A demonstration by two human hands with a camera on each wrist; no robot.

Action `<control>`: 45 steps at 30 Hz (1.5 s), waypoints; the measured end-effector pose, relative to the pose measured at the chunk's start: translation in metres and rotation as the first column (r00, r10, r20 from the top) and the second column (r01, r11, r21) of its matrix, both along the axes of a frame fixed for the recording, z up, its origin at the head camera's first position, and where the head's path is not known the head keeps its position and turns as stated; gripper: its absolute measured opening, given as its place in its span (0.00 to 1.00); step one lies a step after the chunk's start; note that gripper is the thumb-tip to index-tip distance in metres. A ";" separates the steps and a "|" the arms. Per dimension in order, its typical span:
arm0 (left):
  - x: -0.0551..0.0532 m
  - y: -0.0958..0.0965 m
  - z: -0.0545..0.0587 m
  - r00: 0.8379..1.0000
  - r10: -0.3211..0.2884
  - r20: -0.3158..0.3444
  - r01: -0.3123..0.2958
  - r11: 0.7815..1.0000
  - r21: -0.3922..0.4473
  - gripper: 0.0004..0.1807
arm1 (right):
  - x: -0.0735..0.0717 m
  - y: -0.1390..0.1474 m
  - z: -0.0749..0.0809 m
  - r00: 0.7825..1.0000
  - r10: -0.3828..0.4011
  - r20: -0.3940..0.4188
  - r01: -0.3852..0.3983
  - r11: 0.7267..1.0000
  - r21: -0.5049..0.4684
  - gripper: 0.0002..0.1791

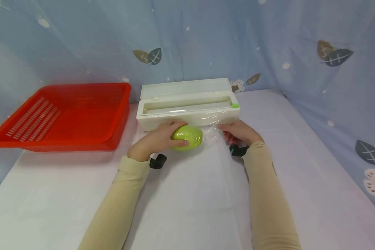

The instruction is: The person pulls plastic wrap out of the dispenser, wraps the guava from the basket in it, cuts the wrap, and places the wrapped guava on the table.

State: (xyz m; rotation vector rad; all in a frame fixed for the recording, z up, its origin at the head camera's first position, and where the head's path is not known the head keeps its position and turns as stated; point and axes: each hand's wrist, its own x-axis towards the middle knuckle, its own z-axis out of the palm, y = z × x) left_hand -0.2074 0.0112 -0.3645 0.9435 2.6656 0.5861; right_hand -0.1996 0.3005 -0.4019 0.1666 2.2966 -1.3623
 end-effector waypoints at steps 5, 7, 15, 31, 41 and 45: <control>0.010 0.005 0.006 0.996 0.045 -0.081 -0.052 0.994 -0.096 0.39 | -0.001 -0.002 -0.001 0.999 -0.013 -0.037 0.007 0.988 -0.152 0.20; 0.013 0.008 0.008 0.996 0.025 -0.089 -0.034 0.995 -0.099 0.39 | 0.000 -0.003 0.001 0.999 -0.025 -0.027 0.021 0.993 -0.113 0.23; 0.016 0.012 0.008 0.997 -0.064 -0.047 0.062 0.998 -0.029 0.36 | 0.005 -0.002 0.002 0.997 -0.008 0.073 -0.001 0.994 0.113 0.35; 0.019 0.020 0.007 0.998 -0.023 -0.062 0.019 0.997 -0.078 0.33 | -0.005 -0.023 0.016 0.992 0.009 -0.126 -0.049 0.946 -0.321 0.19; 0.020 0.022 0.003 0.992 -0.020 -0.125 0.010 0.997 -0.081 0.30 | -0.003 -0.056 0.025 0.977 -0.071 -0.202 -0.043 0.860 -0.509 0.17; 0.018 0.022 0.002 0.989 -0.039 -0.146 0.030 0.997 -0.069 0.30 | -0.002 -0.065 0.024 0.965 -0.128 -0.230 -0.018 0.839 -0.544 0.17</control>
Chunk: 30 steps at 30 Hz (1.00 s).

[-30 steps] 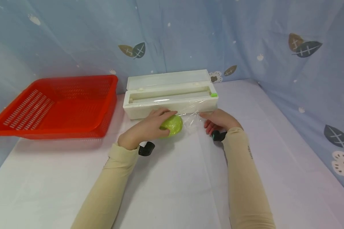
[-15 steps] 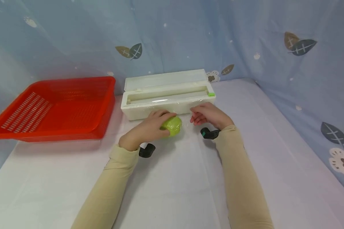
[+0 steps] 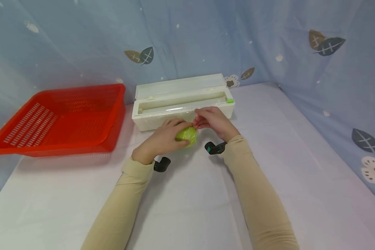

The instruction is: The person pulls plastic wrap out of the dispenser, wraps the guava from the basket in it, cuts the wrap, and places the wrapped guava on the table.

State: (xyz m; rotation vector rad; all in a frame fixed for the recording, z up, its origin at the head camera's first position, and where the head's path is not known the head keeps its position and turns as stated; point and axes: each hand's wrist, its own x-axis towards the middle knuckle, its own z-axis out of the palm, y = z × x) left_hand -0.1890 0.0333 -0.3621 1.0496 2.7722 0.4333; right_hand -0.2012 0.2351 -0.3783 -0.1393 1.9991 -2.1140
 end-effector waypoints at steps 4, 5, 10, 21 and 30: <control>-0.002 -0.003 -0.002 1.000 -0.011 0.012 0.011 1.000 0.009 0.31 | -0.001 -0.009 -0.004 0.999 -0.049 -0.021 0.049 0.999 0.002 0.17; -0.003 -0.003 -0.003 1.000 -0.010 0.021 0.010 1.000 0.016 0.33 | -0.001 -0.012 -0.005 0.998 -0.056 -0.029 0.056 0.998 0.009 0.18; -0.004 -0.004 -0.001 0.996 0.011 0.087 -0.017 0.997 0.078 0.46 | -0.005 -0.020 -0.011 0.996 -0.061 -0.072 0.065 0.996 0.063 0.18; -0.007 -0.002 -0.003 0.992 0.033 0.122 -0.056 0.981 0.186 0.46 | -0.003 -0.028 -0.011 0.978 -0.059 -0.201 0.112 0.958 0.263 0.16; -0.008 -0.003 -0.004 0.999 -0.027 0.042 0.017 0.972 0.234 0.38 | -0.004 -0.032 -0.008 0.974 -0.049 -0.220 0.133 0.912 0.388 0.17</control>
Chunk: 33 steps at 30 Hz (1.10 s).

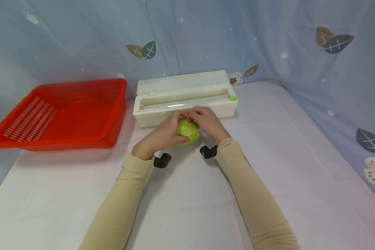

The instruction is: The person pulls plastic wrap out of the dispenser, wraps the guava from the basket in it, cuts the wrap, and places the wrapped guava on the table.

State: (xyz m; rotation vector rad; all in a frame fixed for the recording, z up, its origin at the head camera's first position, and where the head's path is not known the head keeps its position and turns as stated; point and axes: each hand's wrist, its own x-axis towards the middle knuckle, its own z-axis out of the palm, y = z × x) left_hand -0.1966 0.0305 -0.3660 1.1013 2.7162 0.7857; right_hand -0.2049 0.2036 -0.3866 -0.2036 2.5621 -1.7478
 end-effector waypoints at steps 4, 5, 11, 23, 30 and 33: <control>0.000 0.000 0.001 1.000 -0.011 -0.004 0.011 1.000 -0.020 0.34 | 0.001 0.000 0.004 1.000 -0.014 0.004 0.014 0.999 0.037 0.17; 0.000 0.000 0.002 1.000 -0.011 -0.002 0.011 1.000 -0.028 0.34 | 0.001 -0.001 0.004 1.000 -0.017 0.004 0.017 0.999 0.047 0.17; 0.000 0.000 0.003 1.000 0.005 -0.005 -0.006 0.999 -0.049 0.35 | 0.002 -0.003 0.006 0.999 -0.019 -0.027 0.022 0.994 0.108 0.18; 0.000 0.003 0.003 1.000 -0.004 -0.006 0.004 0.999 -0.037 0.42 | 0.001 0.000 0.003 0.993 0.093 -0.074 -0.076 0.976 0.205 0.18; -0.001 0.001 -0.001 0.999 0.011 0.046 -0.012 1.000 0.013 0.45 | 0.002 0.006 0.002 0.992 0.126 -0.030 -0.122 0.986 0.111 0.19; -0.002 0.000 -0.001 0.999 0.000 0.049 -0.002 1.000 0.029 0.46 | 0.002 0.007 0.003 0.992 0.128 -0.010 -0.126 0.989 0.078 0.19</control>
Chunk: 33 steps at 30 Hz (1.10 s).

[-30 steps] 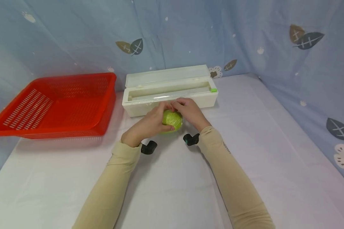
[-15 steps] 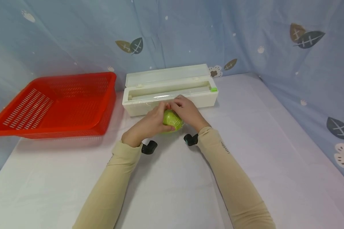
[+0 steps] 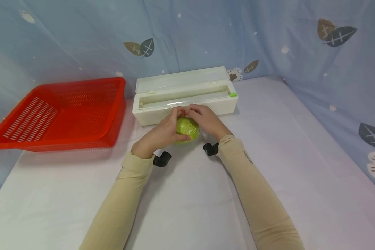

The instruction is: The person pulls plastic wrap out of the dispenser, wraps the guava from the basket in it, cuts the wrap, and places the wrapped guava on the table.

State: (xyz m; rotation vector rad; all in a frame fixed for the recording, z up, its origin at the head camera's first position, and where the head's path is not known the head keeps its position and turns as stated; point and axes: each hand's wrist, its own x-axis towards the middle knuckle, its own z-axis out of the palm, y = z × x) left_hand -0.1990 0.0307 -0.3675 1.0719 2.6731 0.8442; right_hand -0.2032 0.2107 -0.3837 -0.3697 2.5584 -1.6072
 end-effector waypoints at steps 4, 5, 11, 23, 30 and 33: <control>-0.001 -0.001 0.002 0.999 0.006 0.033 -0.006 1.000 -0.004 0.47 | 0.001 0.002 0.002 1.000 0.026 0.014 -0.025 0.999 -0.043 0.18; -0.001 -0.001 0.001 0.999 0.007 0.038 -0.007 1.000 -0.005 0.47 | 0.001 0.002 0.003 0.999 0.036 0.009 -0.036 0.998 -0.046 0.18; 0.000 0.003 0.002 0.999 0.017 -0.039 -0.018 1.000 -0.025 0.42 | 0.000 0.010 0.008 0.997 0.071 -0.018 -0.071 0.997 0.022 0.21; 0.017 0.014 0.007 0.964 0.262 0.041 -0.251 0.952 -0.178 0.39 | -0.004 0.026 0.009 0.986 -0.106 0.132 0.107 0.994 0.003 0.23; 0.022 0.012 0.006 0.968 0.252 -0.014 -0.250 0.953 -0.173 0.42 | -0.005 0.021 -0.003 0.949 -0.093 0.301 0.073 0.994 0.077 0.31; 0.022 0.012 0.004 0.970 0.241 -0.039 -0.245 0.956 -0.161 0.42 | -0.005 0.015 -0.009 0.940 -0.047 0.338 0.055 0.998 -0.015 0.31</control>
